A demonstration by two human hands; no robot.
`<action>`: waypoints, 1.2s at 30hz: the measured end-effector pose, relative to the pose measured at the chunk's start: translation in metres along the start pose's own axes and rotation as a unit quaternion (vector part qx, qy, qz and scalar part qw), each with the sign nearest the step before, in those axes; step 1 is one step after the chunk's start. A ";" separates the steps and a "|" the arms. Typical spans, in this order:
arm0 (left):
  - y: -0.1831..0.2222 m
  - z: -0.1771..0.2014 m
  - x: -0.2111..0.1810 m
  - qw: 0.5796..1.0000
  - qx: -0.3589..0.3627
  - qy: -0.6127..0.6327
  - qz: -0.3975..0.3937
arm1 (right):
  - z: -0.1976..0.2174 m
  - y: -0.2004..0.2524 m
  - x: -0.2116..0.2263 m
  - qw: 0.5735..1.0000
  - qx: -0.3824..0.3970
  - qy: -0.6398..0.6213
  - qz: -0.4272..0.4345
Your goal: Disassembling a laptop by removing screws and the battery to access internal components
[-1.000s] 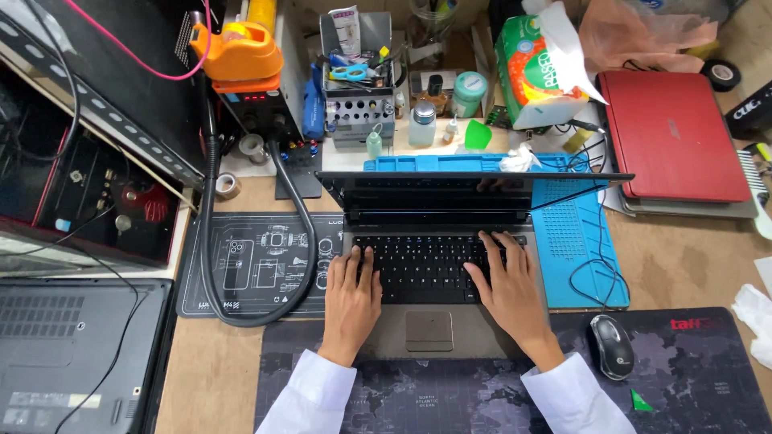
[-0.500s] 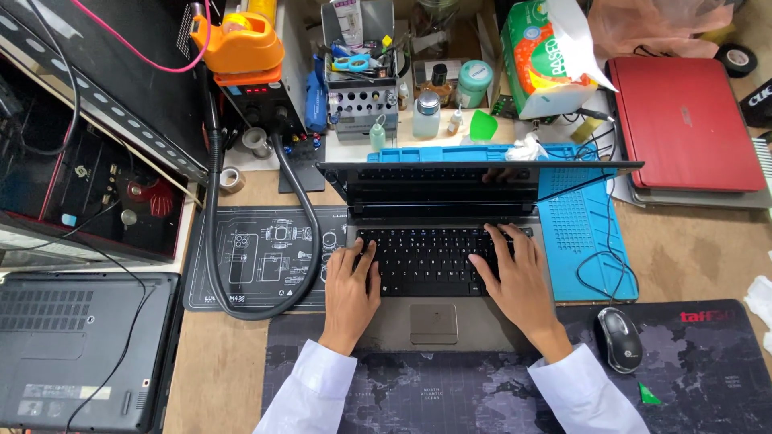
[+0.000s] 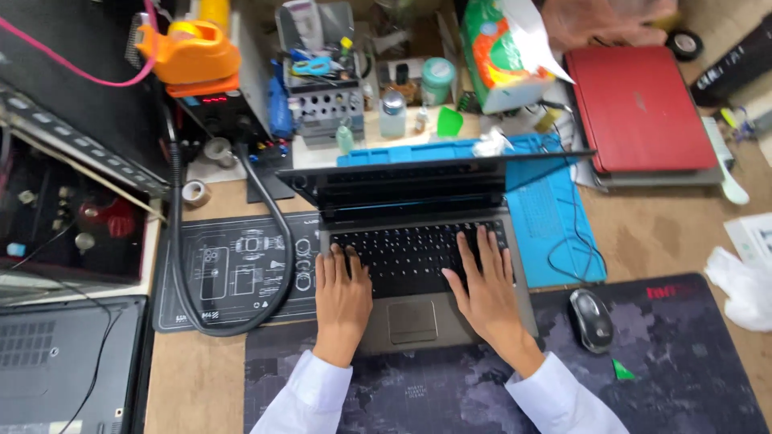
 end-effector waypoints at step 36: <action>-0.008 -0.039 -0.086 0.993 0.033 0.060 -0.097 | -0.006 0.002 -0.008 0.999 0.010 0.032 -0.010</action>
Point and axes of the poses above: each hand's wrist, its own y-axis away from the middle knuckle, its own z-axis out of the back of the hand, x = y × z, the point moved 2 cm from there along -y, towards the middle knuckle, and after that the axes turned 13 degrees about z, right-handed, at the moved point
